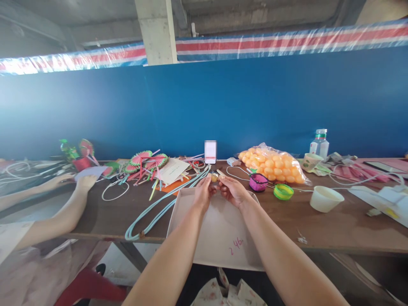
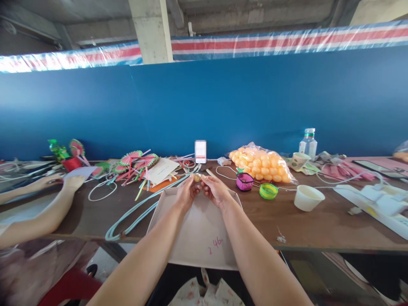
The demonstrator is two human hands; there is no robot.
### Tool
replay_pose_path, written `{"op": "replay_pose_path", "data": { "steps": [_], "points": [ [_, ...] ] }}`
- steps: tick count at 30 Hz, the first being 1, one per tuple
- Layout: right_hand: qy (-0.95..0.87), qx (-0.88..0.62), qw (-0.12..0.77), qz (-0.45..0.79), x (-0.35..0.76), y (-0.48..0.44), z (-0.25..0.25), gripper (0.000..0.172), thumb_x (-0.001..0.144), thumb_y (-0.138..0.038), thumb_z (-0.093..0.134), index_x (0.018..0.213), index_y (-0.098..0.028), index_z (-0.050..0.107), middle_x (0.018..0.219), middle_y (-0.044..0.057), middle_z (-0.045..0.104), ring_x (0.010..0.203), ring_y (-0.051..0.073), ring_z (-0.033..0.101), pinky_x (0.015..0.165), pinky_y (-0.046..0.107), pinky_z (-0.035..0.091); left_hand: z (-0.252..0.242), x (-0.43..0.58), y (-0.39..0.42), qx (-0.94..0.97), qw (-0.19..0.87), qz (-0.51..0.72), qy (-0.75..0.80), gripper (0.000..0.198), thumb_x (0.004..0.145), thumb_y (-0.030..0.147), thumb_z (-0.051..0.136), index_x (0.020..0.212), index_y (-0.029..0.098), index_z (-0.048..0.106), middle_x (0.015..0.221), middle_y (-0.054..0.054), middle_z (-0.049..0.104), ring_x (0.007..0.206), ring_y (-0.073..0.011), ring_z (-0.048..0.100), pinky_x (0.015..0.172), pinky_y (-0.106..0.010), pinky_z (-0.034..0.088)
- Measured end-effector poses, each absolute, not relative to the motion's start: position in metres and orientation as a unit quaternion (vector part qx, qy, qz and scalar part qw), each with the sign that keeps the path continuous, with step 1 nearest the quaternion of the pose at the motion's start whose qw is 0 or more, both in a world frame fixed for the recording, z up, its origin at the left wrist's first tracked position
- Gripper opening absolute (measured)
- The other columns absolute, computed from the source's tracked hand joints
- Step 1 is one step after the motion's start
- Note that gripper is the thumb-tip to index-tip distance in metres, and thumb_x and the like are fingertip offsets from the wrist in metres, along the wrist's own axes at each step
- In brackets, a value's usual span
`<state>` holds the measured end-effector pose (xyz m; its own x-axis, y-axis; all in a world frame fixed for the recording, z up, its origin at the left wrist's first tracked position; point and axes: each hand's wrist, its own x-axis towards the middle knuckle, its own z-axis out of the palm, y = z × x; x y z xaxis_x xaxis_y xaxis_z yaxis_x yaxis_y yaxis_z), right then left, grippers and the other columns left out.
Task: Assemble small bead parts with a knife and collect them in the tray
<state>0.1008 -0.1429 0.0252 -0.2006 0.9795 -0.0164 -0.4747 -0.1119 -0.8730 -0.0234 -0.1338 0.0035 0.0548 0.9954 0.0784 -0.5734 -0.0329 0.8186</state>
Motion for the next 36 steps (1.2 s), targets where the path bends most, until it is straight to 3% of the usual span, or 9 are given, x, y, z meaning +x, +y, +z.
{"op": "replay_pose_path", "data": {
  "steps": [36],
  "points": [
    [-0.365,-0.313,0.537,0.694,0.1058,-0.1384,0.0203,0.026,0.063,-0.026,0.083,0.073,-0.016,0.061,0.066,-0.002,0.054,0.049,0.003,0.038,0.04,0.016,0.03,0.0012,-0.0241,-0.133,0.369,0.623,0.618,0.306,0.045,0.071,0.051,0.073,0.092,0.012,0.065,0.08,-0.006,0.066,0.057,-0.0087,0.058,0.051,-0.019,0.042]
  ]
}}
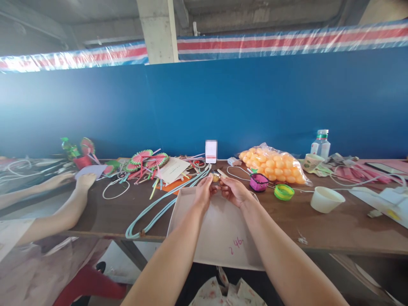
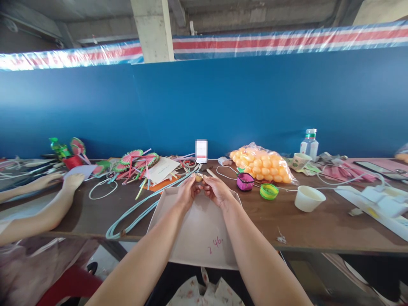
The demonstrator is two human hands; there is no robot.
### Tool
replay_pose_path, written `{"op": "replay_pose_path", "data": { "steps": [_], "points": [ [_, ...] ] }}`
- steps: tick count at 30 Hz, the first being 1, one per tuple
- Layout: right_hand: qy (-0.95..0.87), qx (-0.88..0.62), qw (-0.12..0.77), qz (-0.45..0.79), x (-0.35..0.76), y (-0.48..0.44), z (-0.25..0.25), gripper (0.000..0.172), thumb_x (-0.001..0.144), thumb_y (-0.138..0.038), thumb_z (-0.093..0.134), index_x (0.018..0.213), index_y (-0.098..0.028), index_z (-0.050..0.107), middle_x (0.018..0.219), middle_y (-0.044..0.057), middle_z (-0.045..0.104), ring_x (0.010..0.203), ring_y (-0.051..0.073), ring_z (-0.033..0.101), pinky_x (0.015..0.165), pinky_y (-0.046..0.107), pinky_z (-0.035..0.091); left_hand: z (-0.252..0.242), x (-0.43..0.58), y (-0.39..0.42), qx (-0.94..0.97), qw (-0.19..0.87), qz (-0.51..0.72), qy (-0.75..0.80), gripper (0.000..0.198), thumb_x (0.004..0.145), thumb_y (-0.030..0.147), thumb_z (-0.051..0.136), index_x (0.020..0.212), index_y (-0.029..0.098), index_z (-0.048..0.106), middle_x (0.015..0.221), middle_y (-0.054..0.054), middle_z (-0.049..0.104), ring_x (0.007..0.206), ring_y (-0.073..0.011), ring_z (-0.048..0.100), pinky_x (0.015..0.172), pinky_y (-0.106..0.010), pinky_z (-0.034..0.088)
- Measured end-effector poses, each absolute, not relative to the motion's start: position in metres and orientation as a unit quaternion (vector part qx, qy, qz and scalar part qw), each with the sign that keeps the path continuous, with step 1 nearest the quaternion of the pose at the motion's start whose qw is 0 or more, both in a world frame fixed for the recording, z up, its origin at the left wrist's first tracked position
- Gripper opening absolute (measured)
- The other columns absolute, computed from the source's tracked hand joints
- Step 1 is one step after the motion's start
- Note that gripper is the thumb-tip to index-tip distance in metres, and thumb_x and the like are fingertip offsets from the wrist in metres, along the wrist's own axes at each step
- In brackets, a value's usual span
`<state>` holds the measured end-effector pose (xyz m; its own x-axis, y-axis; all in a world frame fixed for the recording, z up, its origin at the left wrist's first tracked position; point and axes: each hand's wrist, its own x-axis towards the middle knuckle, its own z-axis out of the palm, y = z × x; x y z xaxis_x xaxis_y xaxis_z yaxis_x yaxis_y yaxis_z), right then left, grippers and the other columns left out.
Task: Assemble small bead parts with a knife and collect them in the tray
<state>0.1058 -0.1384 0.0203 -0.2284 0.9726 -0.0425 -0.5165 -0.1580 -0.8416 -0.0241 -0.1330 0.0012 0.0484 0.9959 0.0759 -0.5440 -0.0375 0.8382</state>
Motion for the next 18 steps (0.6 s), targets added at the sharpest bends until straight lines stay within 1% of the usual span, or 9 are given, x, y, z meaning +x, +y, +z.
{"op": "replay_pose_path", "data": {
  "steps": [6,12,18],
  "points": [
    [-0.367,-0.31,0.538,0.692,0.1052,-0.1403,0.0223,0.027,0.063,-0.028,0.083,0.069,-0.016,0.059,0.065,-0.002,0.051,0.048,0.003,0.037,0.04,0.015,0.029,0.0013,-0.0241,-0.1333,0.367,0.624,0.624,0.293,0.042,0.069,0.049,0.075,0.089,0.014,0.064,0.078,-0.004,0.066,0.056,-0.0083,0.057,0.051,-0.019,0.041],
    [-0.375,-0.315,0.539,0.686,0.1049,-0.1401,0.0231,0.028,0.064,-0.029,0.082,0.071,-0.018,0.058,0.065,-0.002,0.051,0.048,0.004,0.036,0.04,0.016,0.028,0.0001,-0.0244,-0.1313,0.375,0.624,0.619,0.295,0.042,0.07,0.051,0.074,0.088,0.014,0.064,0.079,-0.004,0.066,0.056,-0.0088,0.056,0.051,-0.02,0.041],
    [-0.366,-0.314,0.538,0.691,0.104,-0.1416,0.0254,0.03,0.06,-0.029,0.084,0.069,-0.016,0.059,0.064,-0.003,0.05,0.049,0.003,0.036,0.039,0.015,0.027,-0.0005,-0.0241,-0.132,0.375,0.623,0.618,0.298,0.041,0.072,0.05,0.072,0.089,0.014,0.064,0.079,-0.004,0.066,0.057,-0.0088,0.057,0.053,-0.02,0.041]
  ]
}}
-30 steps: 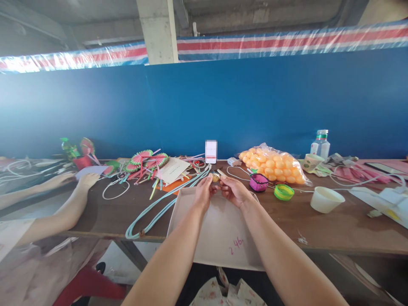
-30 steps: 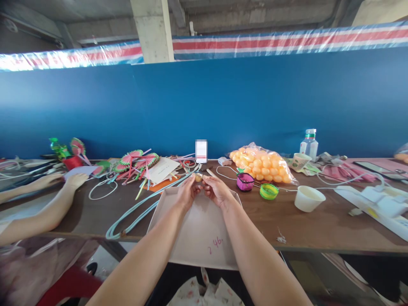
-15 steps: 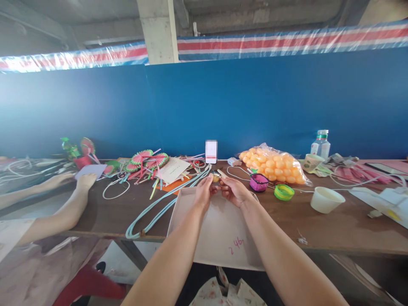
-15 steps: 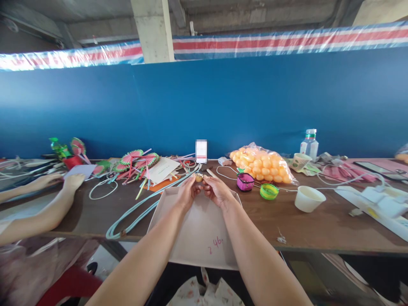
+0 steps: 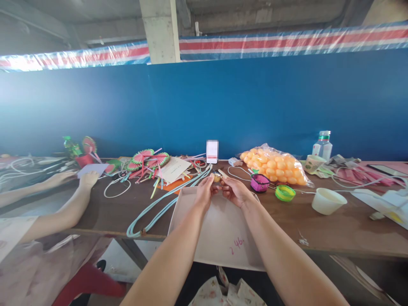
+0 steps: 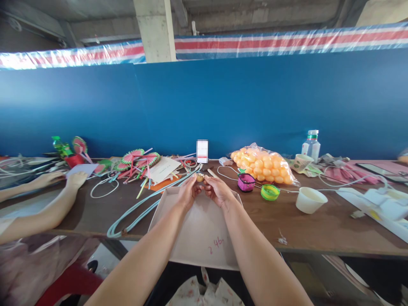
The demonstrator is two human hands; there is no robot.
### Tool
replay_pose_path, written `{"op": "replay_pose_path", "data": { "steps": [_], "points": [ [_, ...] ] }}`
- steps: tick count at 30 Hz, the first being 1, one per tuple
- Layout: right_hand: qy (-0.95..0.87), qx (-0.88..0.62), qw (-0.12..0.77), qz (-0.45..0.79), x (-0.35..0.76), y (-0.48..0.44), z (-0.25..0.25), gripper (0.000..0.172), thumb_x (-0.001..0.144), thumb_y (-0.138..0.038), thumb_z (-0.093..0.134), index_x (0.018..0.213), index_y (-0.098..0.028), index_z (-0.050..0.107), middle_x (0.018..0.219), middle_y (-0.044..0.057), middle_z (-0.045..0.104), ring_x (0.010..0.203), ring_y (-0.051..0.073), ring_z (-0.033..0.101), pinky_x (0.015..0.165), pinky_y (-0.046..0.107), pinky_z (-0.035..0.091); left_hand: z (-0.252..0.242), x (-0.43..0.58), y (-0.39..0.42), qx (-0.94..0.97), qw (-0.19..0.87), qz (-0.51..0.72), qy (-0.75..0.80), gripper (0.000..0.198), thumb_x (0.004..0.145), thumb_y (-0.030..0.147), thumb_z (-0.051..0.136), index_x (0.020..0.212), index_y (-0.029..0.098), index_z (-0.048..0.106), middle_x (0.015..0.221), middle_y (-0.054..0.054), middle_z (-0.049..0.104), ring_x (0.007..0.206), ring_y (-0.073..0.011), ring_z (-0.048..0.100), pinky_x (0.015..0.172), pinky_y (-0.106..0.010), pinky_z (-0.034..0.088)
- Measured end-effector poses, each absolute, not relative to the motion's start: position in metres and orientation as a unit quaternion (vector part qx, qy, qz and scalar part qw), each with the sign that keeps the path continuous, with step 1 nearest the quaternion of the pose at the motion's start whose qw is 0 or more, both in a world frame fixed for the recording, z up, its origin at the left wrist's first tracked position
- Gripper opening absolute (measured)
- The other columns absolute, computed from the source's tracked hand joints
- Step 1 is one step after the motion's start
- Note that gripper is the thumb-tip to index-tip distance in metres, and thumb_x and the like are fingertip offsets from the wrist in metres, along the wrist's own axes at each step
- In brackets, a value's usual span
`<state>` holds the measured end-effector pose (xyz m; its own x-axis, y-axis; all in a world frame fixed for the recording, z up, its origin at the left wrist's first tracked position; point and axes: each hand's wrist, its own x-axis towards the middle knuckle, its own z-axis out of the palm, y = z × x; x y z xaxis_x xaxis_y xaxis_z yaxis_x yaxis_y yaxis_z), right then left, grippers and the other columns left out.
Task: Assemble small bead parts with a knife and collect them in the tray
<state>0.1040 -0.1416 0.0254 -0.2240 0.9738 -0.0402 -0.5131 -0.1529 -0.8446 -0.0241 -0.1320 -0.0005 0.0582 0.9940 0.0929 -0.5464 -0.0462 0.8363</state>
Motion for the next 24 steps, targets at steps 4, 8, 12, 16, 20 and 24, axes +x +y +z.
{"op": "replay_pose_path", "data": {
  "steps": [4,8,12,16,20,24],
  "points": [
    [-0.361,-0.315,0.552,0.683,0.1029,-0.1421,0.0252,0.031,0.056,-0.027,0.085,0.07,-0.018,0.059,0.064,-0.003,0.053,0.049,0.004,0.037,0.039,0.017,0.029,0.0013,-0.024,-0.1328,0.373,0.622,0.617,0.304,0.042,0.072,0.051,0.073,0.089,0.014,0.065,0.079,-0.005,0.067,0.057,-0.009,0.057,0.053,-0.02,0.041],
    [-0.367,-0.309,0.557,0.678,0.1019,-0.1425,0.0246,0.032,0.056,-0.029,0.085,0.07,-0.017,0.059,0.065,-0.003,0.052,0.049,0.004,0.037,0.04,0.018,0.029,0.0015,-0.0239,-0.1323,0.374,0.621,0.619,0.301,0.043,0.071,0.052,0.073,0.089,0.014,0.065,0.079,-0.005,0.067,0.056,-0.009,0.057,0.053,-0.02,0.041],
    [-0.371,-0.305,0.551,0.682,0.102,-0.1423,0.0244,0.031,0.058,-0.03,0.085,0.07,-0.016,0.06,0.064,-0.004,0.05,0.049,0.004,0.037,0.041,0.018,0.029,0.0007,-0.0236,-0.132,0.378,0.622,0.618,0.297,0.044,0.071,0.053,0.073,0.088,0.014,0.066,0.078,-0.005,0.067,0.056,-0.0087,0.057,0.053,-0.02,0.042],
    [-0.368,-0.305,0.552,0.684,0.1027,-0.1415,0.0236,0.033,0.058,-0.032,0.086,0.069,-0.016,0.06,0.063,-0.004,0.05,0.05,0.003,0.036,0.041,0.017,0.028,0.0016,-0.0234,-0.1327,0.378,0.62,0.617,0.303,0.043,0.071,0.054,0.072,0.088,0.014,0.066,0.079,-0.005,0.067,0.056,-0.009,0.057,0.054,-0.02,0.043],
    [-0.369,-0.308,0.551,0.682,0.1029,-0.1408,0.0229,0.032,0.058,-0.032,0.086,0.068,-0.016,0.059,0.064,-0.003,0.051,0.049,0.003,0.037,0.04,0.017,0.028,0.0029,-0.0233,-0.1336,0.378,0.619,0.617,0.306,0.043,0.07,0.053,0.073,0.088,0.014,0.066,0.079,-0.006,0.068,0.056,-0.0097,0.057,0.054,-0.021,0.043],
    [-0.361,-0.302,0.554,0.687,0.1028,-0.141,0.0234,0.033,0.057,-0.03,0.087,0.068,-0.016,0.06,0.064,-0.003,0.051,0.049,0.003,0.036,0.041,0.017,0.027,0.0024,-0.0234,-0.1337,0.381,0.617,0.617,0.305,0.044,0.07,0.054,0.073,0.088,0.014,0.067,0.079,-0.006,0.068,0.056,-0.0095,0.057,0.053,-0.021,0.043]
  ]
}}
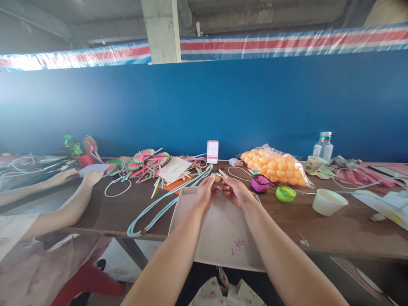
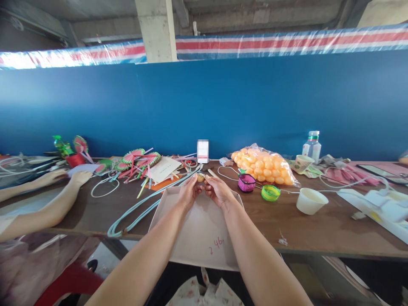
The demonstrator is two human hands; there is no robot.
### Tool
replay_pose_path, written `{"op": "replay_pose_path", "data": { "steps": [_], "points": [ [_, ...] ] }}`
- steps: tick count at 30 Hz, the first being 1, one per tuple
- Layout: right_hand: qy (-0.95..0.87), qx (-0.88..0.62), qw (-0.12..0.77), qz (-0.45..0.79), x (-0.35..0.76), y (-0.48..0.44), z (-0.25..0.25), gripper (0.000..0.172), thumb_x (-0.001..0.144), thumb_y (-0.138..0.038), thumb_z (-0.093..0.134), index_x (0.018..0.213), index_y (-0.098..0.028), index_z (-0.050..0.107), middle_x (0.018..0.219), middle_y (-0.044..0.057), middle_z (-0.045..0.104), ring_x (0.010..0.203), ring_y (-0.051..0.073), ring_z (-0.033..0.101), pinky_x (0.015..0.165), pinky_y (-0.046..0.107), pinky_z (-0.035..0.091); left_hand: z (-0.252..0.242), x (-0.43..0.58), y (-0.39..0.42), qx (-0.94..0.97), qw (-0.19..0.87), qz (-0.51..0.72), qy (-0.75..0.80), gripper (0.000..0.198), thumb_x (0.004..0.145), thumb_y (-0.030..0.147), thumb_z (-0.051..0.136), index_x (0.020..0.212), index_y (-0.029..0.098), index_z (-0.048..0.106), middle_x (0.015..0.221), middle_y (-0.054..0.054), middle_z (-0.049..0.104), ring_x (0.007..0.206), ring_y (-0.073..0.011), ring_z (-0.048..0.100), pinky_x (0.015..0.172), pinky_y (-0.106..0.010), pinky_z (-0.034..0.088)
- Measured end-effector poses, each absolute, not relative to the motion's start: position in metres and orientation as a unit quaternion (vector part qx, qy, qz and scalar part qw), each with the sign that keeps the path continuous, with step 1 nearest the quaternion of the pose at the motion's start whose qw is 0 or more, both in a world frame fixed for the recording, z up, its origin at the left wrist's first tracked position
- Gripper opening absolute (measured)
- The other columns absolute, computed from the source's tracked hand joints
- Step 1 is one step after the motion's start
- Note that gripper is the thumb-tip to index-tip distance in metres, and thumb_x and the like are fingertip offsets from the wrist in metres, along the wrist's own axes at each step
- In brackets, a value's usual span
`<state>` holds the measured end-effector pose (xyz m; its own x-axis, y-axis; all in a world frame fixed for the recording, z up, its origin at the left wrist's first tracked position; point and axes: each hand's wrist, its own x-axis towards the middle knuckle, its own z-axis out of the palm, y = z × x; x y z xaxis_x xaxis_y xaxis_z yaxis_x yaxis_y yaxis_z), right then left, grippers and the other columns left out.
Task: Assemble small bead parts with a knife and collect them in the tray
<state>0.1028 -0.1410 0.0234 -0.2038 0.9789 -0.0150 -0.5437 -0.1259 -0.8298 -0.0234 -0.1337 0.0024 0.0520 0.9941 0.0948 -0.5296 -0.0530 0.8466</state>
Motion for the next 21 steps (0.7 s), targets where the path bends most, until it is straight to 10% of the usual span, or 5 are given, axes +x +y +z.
{"op": "replay_pose_path", "data": {
  "steps": [21],
  "points": [
    [-0.379,-0.318,0.56,0.665,0.1012,-0.1421,0.0237,0.036,0.056,-0.033,0.086,0.071,-0.016,0.059,0.064,-0.005,0.052,0.049,0.003,0.038,0.041,0.017,0.026,0.0027,-0.0235,-0.1339,0.385,0.608,0.616,0.319,0.045,0.069,0.054,0.074,0.087,0.013,0.066,0.077,-0.005,0.068,0.056,-0.0095,0.058,0.053,-0.02,0.041]
  ]
}}
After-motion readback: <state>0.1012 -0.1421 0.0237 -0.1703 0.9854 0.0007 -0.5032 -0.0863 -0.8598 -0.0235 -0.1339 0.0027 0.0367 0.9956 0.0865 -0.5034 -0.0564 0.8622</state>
